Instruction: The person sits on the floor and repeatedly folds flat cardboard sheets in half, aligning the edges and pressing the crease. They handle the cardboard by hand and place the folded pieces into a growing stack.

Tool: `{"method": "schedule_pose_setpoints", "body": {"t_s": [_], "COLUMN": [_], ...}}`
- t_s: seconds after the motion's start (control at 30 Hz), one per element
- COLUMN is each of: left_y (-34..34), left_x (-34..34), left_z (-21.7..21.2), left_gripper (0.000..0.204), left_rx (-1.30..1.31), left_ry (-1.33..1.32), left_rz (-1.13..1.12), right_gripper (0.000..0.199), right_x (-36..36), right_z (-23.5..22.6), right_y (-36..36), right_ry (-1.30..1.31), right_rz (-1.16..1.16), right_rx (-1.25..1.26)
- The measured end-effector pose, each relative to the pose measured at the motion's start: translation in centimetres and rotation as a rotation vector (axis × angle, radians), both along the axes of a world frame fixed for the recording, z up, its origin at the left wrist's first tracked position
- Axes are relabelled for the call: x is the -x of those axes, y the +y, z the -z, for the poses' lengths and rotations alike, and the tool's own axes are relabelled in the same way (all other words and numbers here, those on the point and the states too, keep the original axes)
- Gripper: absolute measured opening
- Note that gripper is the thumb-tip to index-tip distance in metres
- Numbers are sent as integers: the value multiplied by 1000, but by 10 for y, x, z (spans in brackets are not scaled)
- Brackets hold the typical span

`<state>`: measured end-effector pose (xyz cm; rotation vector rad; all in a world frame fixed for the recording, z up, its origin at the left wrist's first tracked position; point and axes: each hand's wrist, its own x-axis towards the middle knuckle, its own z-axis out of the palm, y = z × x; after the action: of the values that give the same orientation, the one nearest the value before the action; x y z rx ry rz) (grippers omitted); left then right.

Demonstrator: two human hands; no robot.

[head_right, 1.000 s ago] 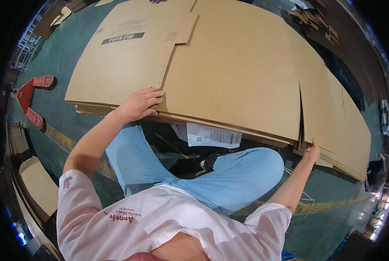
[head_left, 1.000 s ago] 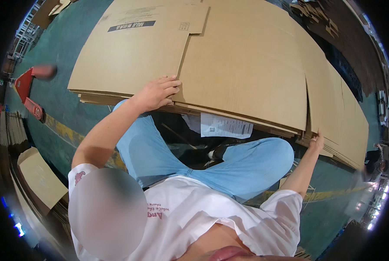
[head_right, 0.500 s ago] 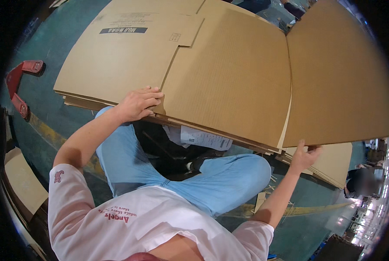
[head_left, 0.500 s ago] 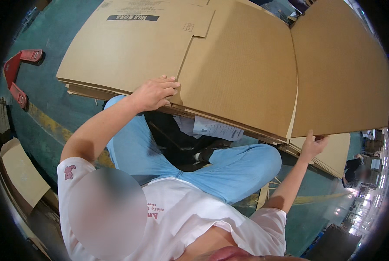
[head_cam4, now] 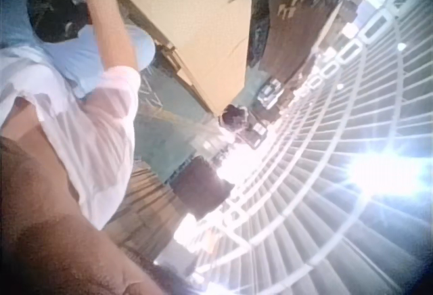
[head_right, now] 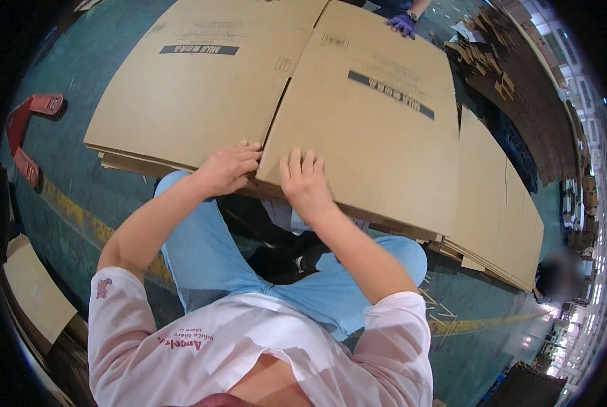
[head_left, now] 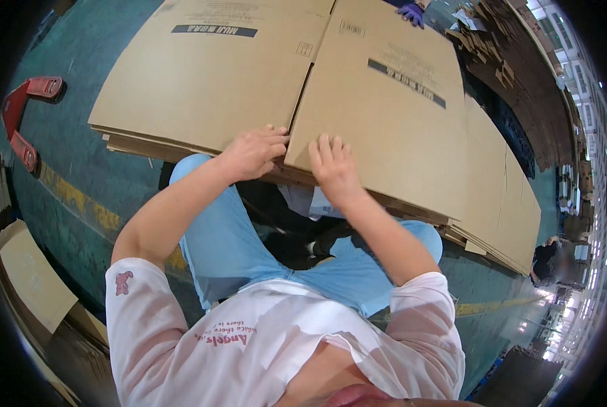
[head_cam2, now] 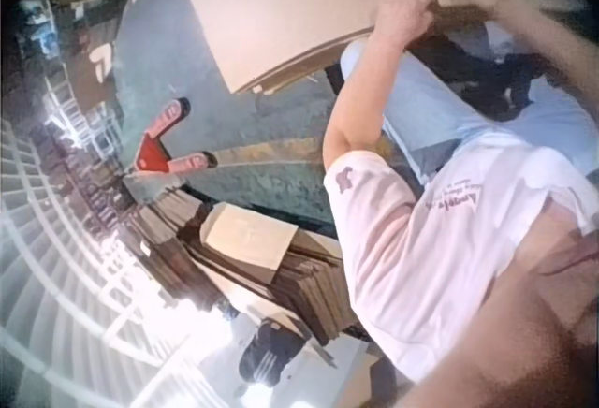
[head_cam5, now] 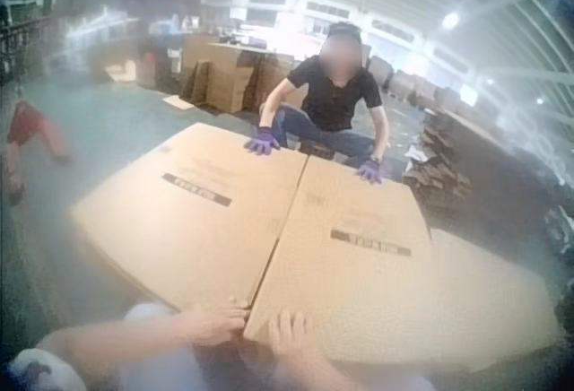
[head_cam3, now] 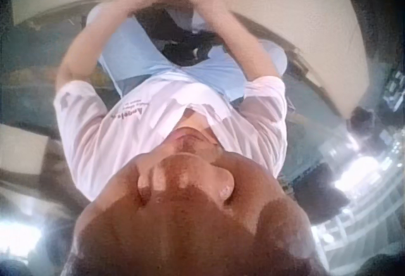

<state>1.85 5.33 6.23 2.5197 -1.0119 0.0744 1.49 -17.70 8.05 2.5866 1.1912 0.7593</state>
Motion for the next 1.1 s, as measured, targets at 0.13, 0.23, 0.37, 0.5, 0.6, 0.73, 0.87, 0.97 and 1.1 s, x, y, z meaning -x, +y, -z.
{"method": "schedule_pose_setpoints", "body": {"t_s": [0.13,0.23,0.37,0.5,0.6,0.73,0.87,0.97,1.1], "left_y": [7,9,11,3,12,6,9,11,16], "left_x": [8,4,-3,-18,-25,-38,-46,-49,-47], "left_z": [1,6,-13,-31,-27,-27,-15,-12,1], "left_gripper": [31,37,47,61,65,63,62,61,56], "left_rx": [93,150,148,132,41,58,124,151,149], "left_ry": [-7,43,141,135,19,25,65,112,120], "left_rz": [-22,-34,-67,-11,75,122,170,170,191], "right_gripper": [32,33,38,41,39,42,34,42,49], "right_x": [5,3,6,-25,-116,-240,-283,-304,-323], "right_z": [12,3,-10,-19,-35,40,78,57,35], "right_y": [9,13,0,-51,-114,-354,-465,-447,-424], "right_ry": [83,174,302,850,948,452,504,676,866], "right_rz": [28,66,7,-212,549,1076,1230,1224,1257], "right_rx": [-59,-55,-126,-449,-689,-679,-1042,-1045,-1561]}}
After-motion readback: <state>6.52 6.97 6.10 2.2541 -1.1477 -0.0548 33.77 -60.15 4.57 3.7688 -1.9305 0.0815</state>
